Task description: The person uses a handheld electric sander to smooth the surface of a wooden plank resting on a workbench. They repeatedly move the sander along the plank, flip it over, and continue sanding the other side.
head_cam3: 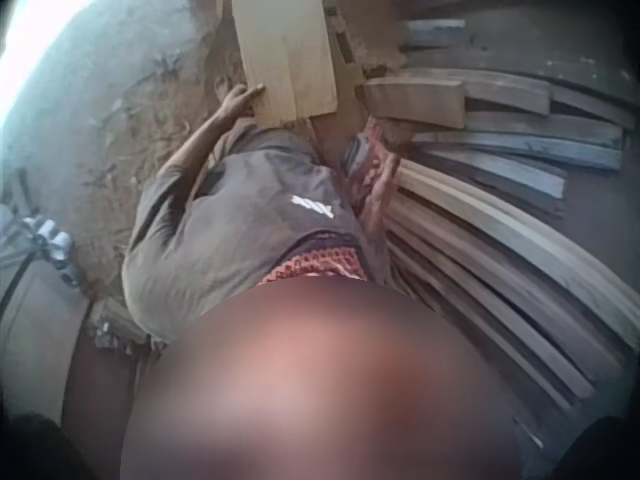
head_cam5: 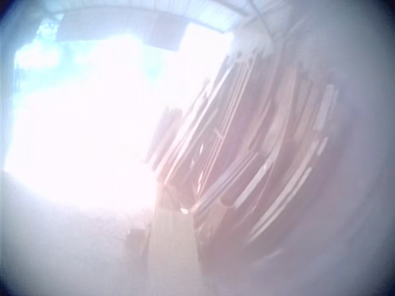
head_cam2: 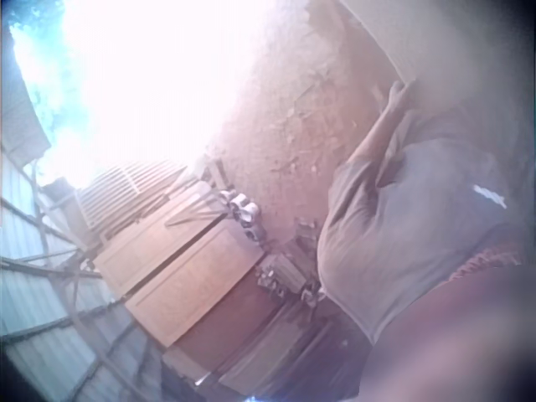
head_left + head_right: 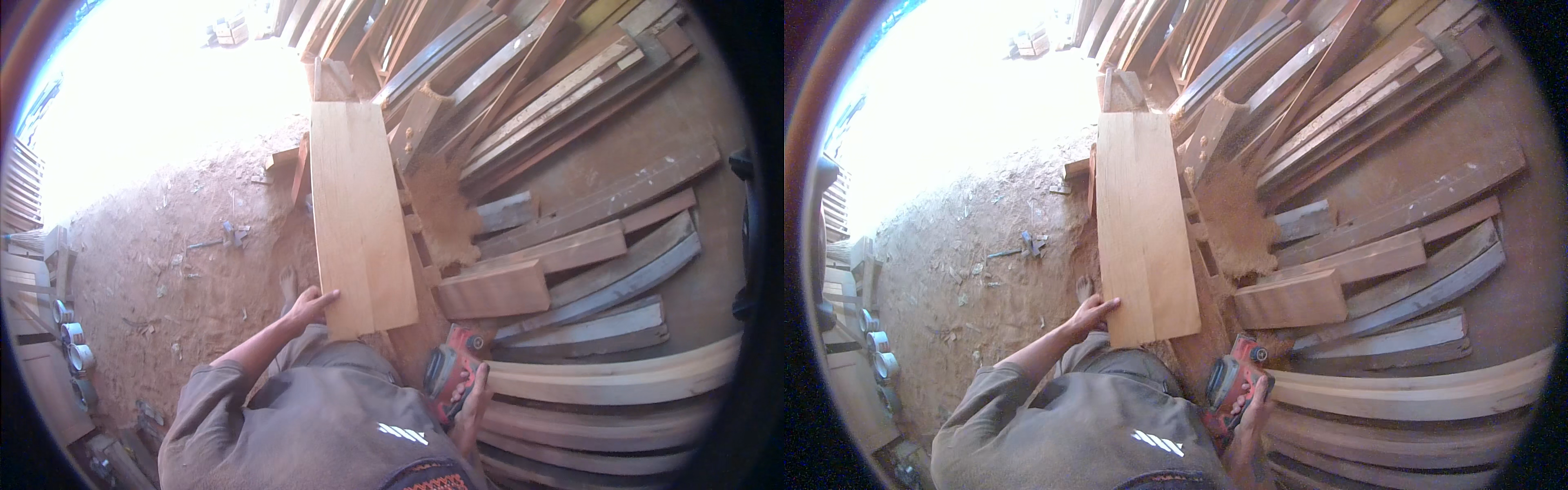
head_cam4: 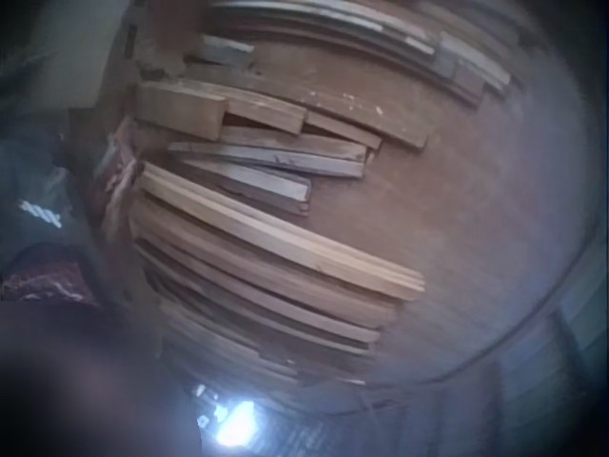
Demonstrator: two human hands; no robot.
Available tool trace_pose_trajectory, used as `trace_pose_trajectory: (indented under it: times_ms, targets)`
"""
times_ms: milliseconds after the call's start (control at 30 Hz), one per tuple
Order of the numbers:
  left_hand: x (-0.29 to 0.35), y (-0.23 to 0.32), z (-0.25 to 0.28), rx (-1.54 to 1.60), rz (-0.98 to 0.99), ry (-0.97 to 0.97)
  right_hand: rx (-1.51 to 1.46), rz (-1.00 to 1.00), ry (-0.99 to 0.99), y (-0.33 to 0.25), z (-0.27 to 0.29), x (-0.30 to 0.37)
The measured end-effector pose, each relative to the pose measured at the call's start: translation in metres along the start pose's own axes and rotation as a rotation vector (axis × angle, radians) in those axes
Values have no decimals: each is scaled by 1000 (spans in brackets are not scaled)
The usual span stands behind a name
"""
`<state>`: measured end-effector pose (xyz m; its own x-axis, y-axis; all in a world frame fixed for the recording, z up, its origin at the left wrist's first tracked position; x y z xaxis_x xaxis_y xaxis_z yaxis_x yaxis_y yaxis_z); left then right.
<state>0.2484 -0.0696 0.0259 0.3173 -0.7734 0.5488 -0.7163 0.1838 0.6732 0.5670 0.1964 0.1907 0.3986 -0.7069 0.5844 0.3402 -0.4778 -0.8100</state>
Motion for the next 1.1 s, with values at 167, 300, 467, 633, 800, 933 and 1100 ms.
trace_pose_trajectory:
  times_ms: [167, 300, 467, 633, 800, 933, 1100]
  targets:
    - [-22, -42, -36, 532, -2, -102, 53, -8, -28, -8, -7, -10]
    - [-37, -27, -43, 577, -101, -65, 81, 44, -104, -25, -23, -22]
    - [-20, 43, -73, 545, -257, -143, 128, 111, -212, -38, -33, -36]
    - [6, 147, -119, 420, -557, -340, 121, 145, -285, -40, -42, -40]
    - [34, 255, -163, 248, -878, -533, 28, 151, -314, -36, -54, -34]
    - [43, 299, -174, 172, -967, -497, 7, 78, -289, -26, -54, -32]
    - [46, 307, -174, 126, -947, -443, 70, 135, -315, -21, -55, -34]
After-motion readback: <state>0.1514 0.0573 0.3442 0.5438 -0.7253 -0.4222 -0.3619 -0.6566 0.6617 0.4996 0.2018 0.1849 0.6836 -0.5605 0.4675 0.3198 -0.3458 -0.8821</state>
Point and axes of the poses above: each hand's wrist, its own x-axis away from the middle knuckle, its own z-axis out of the back of the hand, y = z × x, the point moved 6 cm from there along -x, towards the middle knuckle, and after that the axes turned 15 degrees about -y, right-handed, at the moved point
